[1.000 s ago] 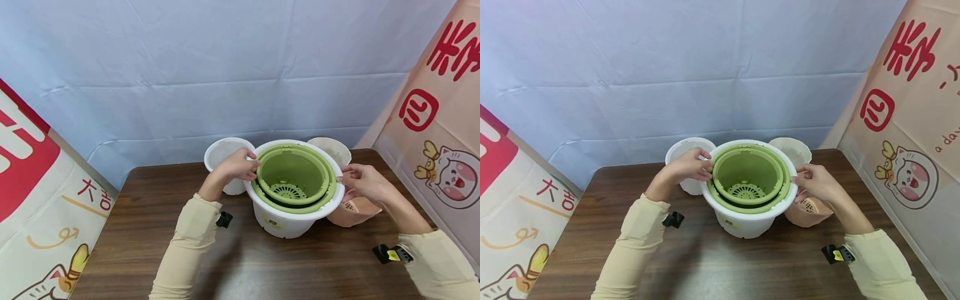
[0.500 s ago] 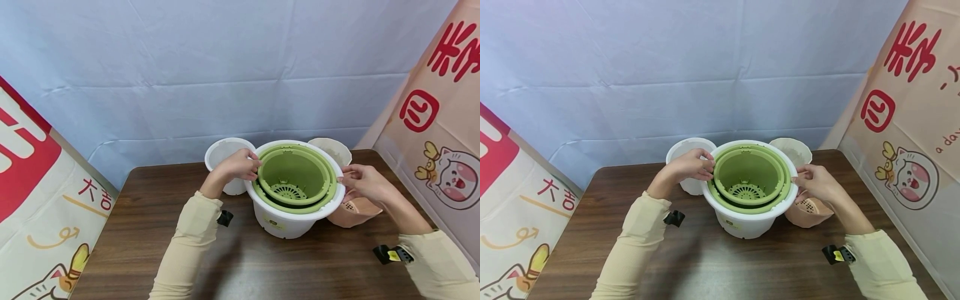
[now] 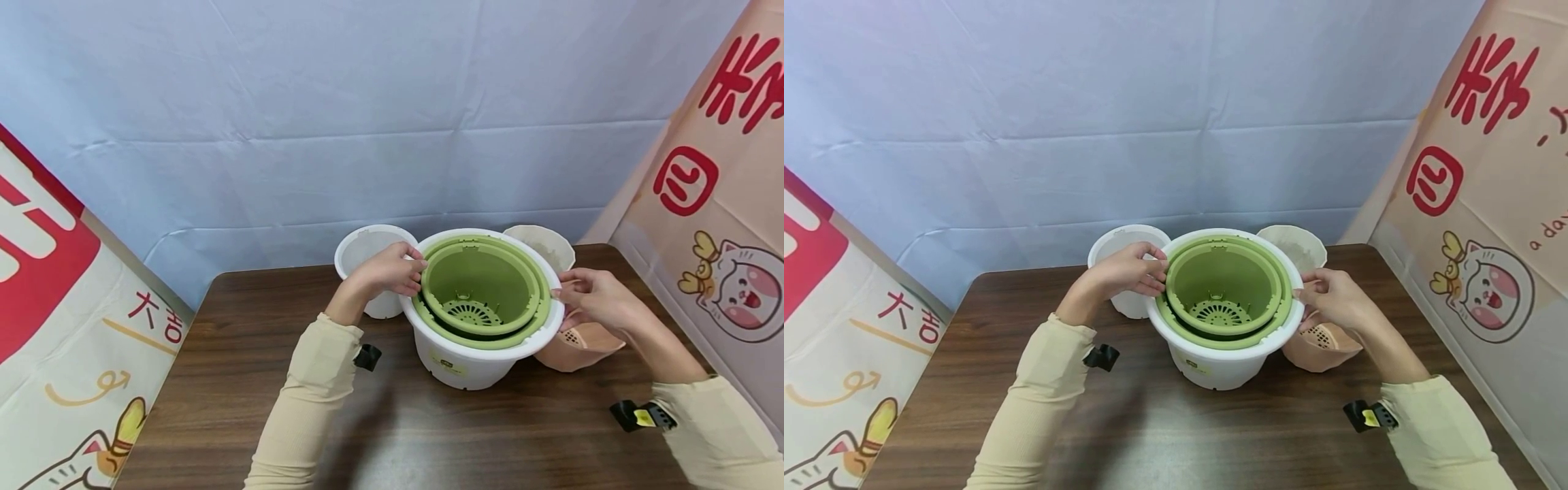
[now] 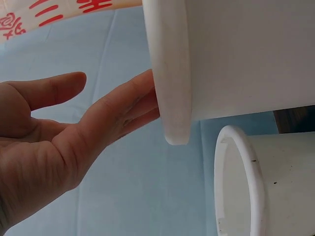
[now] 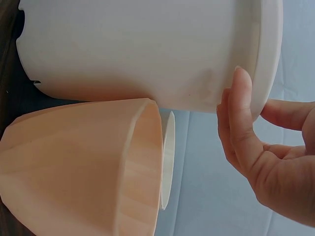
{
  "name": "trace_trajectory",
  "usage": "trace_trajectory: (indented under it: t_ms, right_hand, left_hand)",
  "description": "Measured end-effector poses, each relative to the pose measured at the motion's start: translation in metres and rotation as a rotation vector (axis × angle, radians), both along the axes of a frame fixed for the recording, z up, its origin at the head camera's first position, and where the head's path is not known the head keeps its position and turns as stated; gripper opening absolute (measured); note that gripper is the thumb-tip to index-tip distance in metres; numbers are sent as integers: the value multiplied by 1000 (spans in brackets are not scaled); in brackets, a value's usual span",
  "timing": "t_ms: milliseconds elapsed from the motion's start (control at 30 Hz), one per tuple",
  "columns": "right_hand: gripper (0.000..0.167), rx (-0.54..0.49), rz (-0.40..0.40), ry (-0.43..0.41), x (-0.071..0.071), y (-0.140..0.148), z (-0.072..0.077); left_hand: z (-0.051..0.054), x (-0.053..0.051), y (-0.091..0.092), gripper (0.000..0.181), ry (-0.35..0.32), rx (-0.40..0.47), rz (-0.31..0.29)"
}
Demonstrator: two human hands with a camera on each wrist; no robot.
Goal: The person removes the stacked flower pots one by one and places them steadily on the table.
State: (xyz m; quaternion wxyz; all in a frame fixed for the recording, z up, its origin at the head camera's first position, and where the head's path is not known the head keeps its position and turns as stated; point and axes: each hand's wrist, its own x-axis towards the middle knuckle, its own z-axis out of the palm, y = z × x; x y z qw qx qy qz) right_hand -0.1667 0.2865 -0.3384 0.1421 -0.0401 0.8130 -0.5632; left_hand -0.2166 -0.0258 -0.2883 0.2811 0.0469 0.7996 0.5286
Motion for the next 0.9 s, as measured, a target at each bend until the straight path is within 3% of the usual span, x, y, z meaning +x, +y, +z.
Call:
trace_trajectory:
  t_ms: [567,900]
  right_hand:
    - [42,-14,6,10,0,1,-1]
    - [42,-9,9,13,-1,0,0]
  left_hand:
    - [-2,-2,-4,27,3,-27,-25]
    - [-8,-3,-2,24,25,-4,24]
